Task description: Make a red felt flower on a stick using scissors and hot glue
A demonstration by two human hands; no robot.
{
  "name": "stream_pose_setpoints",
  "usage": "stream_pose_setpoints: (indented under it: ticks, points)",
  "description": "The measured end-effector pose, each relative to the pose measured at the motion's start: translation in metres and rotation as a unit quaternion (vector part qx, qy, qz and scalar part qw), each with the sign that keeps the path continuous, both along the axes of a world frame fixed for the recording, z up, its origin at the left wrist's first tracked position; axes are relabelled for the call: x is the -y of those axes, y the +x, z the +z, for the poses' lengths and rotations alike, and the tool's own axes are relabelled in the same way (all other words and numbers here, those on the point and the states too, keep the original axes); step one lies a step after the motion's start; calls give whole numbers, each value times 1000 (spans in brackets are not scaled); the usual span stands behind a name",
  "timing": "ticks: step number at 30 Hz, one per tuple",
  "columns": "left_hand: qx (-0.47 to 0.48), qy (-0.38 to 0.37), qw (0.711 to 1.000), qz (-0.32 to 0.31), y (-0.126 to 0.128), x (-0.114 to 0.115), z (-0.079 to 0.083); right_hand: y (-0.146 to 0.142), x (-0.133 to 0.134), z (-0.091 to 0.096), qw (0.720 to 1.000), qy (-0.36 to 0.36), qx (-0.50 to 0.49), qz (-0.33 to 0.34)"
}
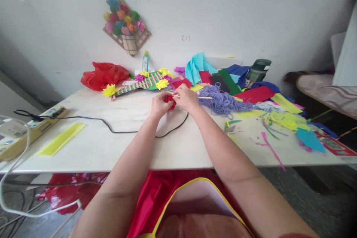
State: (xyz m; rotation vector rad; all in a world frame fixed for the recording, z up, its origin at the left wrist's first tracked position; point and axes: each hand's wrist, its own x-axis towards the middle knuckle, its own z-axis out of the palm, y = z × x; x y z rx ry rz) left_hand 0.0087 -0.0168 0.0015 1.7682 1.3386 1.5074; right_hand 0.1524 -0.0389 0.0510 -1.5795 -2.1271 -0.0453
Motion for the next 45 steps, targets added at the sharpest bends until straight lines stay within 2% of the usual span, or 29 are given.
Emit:
stream_pose_setpoints:
  ticks: [15, 24, 36, 42, 45]
  points:
    - [-16, 1, 1000, 7, -2, -2, -3, 4, -7, -3, 1000, 1, 18, 24]
    - [132, -59, 988, -52, 4, 4, 4, 0, -3, -3, 999, 28, -25, 14]
    - [241, -115, 959, -94, 1, 5, 7, -3, 8, 4, 998, 45, 12, 41]
    - [245, -125, 954, -121, 0, 2, 4, -2, 6, 5, 999, 38, 4, 32]
    - [263, -152, 946, -114, -1, 0, 5, 0, 4, 4, 999, 41, 0, 30]
